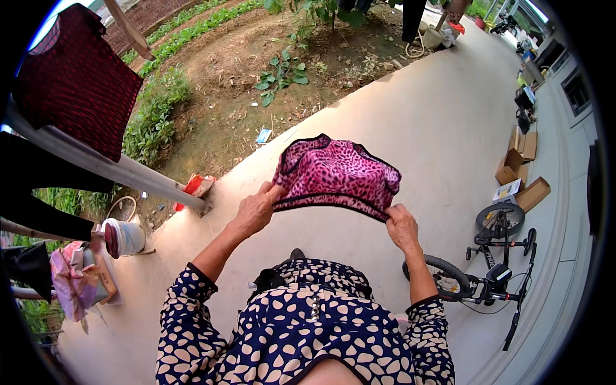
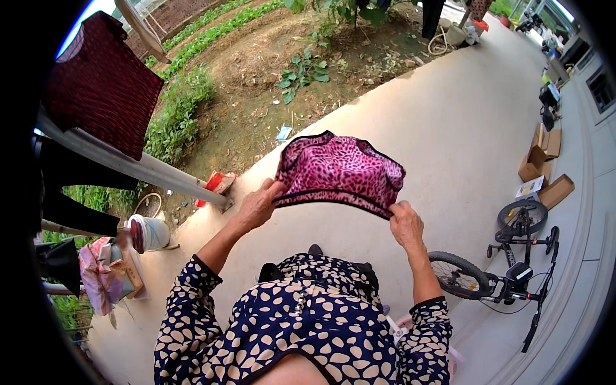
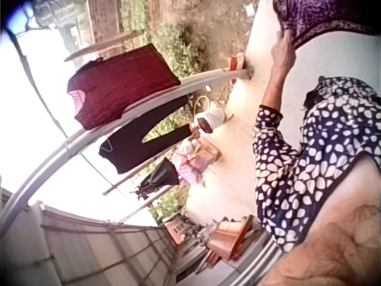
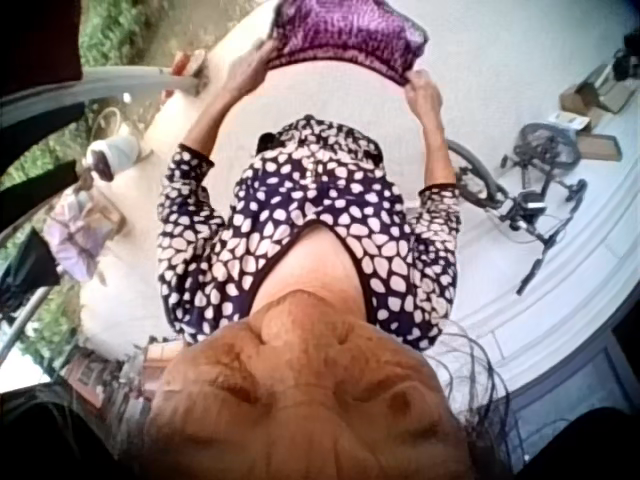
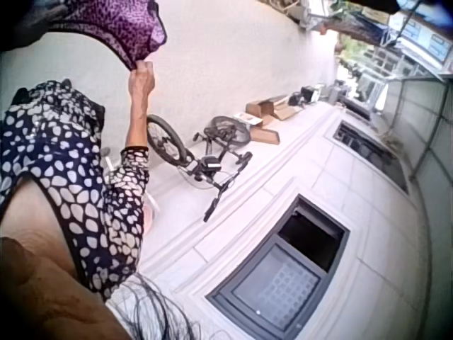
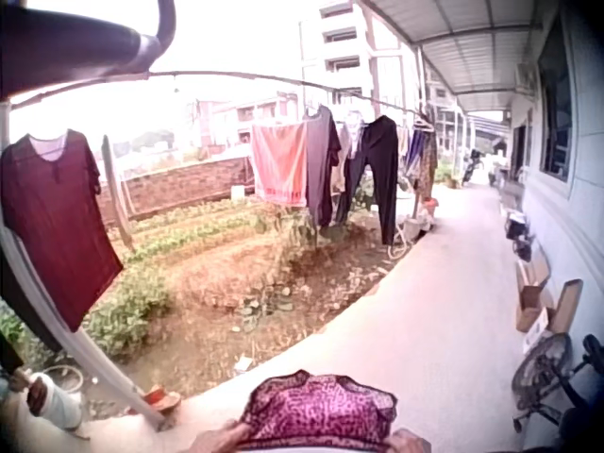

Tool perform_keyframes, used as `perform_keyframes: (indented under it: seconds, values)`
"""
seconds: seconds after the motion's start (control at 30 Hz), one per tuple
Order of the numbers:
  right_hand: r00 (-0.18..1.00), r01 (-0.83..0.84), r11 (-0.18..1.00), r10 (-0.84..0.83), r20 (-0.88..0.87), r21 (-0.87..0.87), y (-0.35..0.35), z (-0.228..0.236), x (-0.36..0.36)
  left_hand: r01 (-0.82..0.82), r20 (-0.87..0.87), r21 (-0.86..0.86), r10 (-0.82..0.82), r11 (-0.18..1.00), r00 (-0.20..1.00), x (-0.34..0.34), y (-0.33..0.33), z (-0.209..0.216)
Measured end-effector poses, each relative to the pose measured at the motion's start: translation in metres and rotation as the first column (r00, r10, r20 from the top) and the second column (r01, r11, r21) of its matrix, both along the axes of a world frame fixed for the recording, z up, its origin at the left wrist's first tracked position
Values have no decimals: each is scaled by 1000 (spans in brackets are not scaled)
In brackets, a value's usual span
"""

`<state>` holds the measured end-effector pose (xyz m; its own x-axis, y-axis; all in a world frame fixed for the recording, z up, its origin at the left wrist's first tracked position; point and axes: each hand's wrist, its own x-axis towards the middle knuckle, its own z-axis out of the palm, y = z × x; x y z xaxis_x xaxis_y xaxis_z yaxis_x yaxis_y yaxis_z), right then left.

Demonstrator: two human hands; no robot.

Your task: The person carries a pink basin of wet clothes from a washing area to an outdoor patio. They take out a black garment, a red patterned top, a beige towel, and a pink patterned undergarment one by one. For each item, they shake it out, place it on a hanger, and hang it on a clothesline.

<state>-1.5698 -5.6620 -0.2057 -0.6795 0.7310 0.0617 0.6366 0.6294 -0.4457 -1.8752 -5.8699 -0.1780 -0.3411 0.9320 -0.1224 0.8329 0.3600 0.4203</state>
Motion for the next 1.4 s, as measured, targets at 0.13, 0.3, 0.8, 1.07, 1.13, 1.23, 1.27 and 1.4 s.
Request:
perform_keyframes:
  seconds: [0.13, 0.3, 0.8, 1.07, 1.13, 1.23, 1.27, 1.4]
  values:
    - [946, 288, 955, -295, -137, -70, 7, -23, 11, -307, 99, -32, 309, 951, 946, -36, -44, -35]
    - [972, -176, 981, 161, -171, -75, -9, -3, -40, -121, 236, 101, 94, 988, 967, -51, -28, -13]
    - [887, -462, 841, 431, -166, -283, -3, -18, -162, -916, 996, 90, -51, 392, 76, -125, -2, 27]
    - [513, -798, 599, 614, -601, -69, -11, 132, -318, -656, 879, 432, -128, 619, 458, -116, 37, 67]
    - [393, -874, 485, 689, -609, -16, -7, 144, -352, -696, 882, 406, -55, 592, 468, -126, 44, 81]
    - [414, -909, 313, 604, -681, -275, -1, 157, -391, -744, 846, 474, -10, 472, 533, -150, 59, 86]
    - [473, -870, 191, 583, -660, -455, 4, 162, -402, -753, 849, 467, 1, 464, 528, -159, 56, 90]
    - [329, -930, 77, 612, -719, -360, 24, 156, -445, -724, 857, 479, -85, 497, 509, -195, 64, 85]
